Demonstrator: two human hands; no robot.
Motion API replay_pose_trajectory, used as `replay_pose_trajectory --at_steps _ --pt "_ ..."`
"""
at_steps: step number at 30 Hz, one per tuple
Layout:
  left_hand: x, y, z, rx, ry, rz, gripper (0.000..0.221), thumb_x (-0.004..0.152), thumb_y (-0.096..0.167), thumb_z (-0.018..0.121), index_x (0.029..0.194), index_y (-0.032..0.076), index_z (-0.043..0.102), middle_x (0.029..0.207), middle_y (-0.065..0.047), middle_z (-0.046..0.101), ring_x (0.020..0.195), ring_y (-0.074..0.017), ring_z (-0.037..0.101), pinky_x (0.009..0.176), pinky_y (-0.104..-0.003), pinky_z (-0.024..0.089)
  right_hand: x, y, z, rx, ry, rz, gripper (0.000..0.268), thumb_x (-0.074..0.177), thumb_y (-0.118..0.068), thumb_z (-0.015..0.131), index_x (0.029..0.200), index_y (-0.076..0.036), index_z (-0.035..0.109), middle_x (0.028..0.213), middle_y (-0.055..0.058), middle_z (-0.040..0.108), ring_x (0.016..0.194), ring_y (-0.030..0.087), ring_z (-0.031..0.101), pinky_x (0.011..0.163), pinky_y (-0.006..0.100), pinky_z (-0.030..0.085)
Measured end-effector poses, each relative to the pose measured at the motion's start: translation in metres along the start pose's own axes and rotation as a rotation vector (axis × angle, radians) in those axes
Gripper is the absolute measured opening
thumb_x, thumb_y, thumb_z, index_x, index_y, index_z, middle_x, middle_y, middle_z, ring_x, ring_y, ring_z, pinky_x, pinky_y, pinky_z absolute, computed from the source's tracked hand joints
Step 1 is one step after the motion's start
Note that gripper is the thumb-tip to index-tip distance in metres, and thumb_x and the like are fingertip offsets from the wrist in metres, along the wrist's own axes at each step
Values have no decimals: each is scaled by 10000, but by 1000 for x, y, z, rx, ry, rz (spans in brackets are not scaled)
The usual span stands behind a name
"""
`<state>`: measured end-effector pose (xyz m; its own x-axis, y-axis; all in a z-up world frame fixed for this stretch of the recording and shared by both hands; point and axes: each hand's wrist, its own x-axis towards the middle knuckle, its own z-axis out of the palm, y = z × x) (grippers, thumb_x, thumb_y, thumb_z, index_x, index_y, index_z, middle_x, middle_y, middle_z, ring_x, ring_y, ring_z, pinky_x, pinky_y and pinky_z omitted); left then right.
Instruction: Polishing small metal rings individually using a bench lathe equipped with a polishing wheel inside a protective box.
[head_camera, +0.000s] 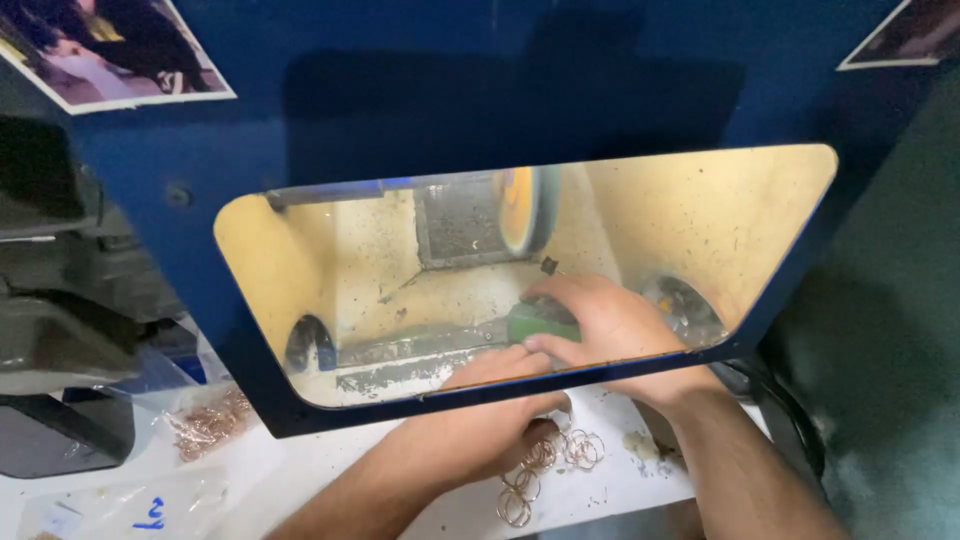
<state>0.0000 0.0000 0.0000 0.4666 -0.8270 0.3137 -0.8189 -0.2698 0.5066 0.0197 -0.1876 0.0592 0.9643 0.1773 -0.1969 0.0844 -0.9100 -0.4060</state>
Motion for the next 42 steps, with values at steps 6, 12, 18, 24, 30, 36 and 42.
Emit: replay_pose_trajectory --at_steps 6,12,18,24,30,36,42 --pt "-10 13 -15 211 -50 54 148 741 -58 573 833 57 596 952 -213 609 818 -351 561 740 -444 466 0 -20 -10 -1 -79 171 530 785 -432 774 1284 -316 638 1361 -77 690 1239 198 651 970 416 508" --pt "-24 15 -24 499 -70 148 135 864 265 637 776 162 623 856 -65 682 959 -269 601 776 -377 423 -1 -20 -5 -35 -153 -8 474 782 -552 766 1175 -303 677 1240 -31 688 1158 185 655 945 380 503" --pt "-33 -1 -88 -182 22 -39 50 770 134 586 738 96 584 735 -70 610 624 -306 562 533 -436 446 -2 -14 -10 97 -303 -371 654 836 -711 536 1273 -257 712 1159 23 728 1073 229 694 866 391 525" --pt "-45 -35 -81 -123 -64 -166 200 813 251 553 930 197 706 840 7 713 805 -240 686 622 -408 515 -6 -20 4 39 -330 -366 551 854 -532 711 1357 -315 653 1184 -29 703 1022 173 699 867 334 526" --pt "-46 -42 -70 24 -20 -285 226 819 181 616 1027 155 701 965 -41 672 868 -306 650 611 -490 495 -27 -39 18 -136 -155 -202 318 823 -441 845 845 -233 605 837 -16 642 772 222 660 651 388 479" --pt "-49 -50 -64 73 -36 -363 212 904 282 596 1036 167 717 983 -36 694 910 -303 657 674 -505 513 -35 -55 51 -317 -95 -560 122 915 -369 684 1021 -382 743 858 11 703 768 304 664 648 478 495" --pt "-46 -43 -71 31 -31 -394 195 919 293 610 1005 165 730 981 -20 716 926 -273 648 726 -465 509 -34 -58 44 -46 -241 -498 122 927 -411 688 999 -354 768 1013 -79 755 947 214 678 788 371 500"
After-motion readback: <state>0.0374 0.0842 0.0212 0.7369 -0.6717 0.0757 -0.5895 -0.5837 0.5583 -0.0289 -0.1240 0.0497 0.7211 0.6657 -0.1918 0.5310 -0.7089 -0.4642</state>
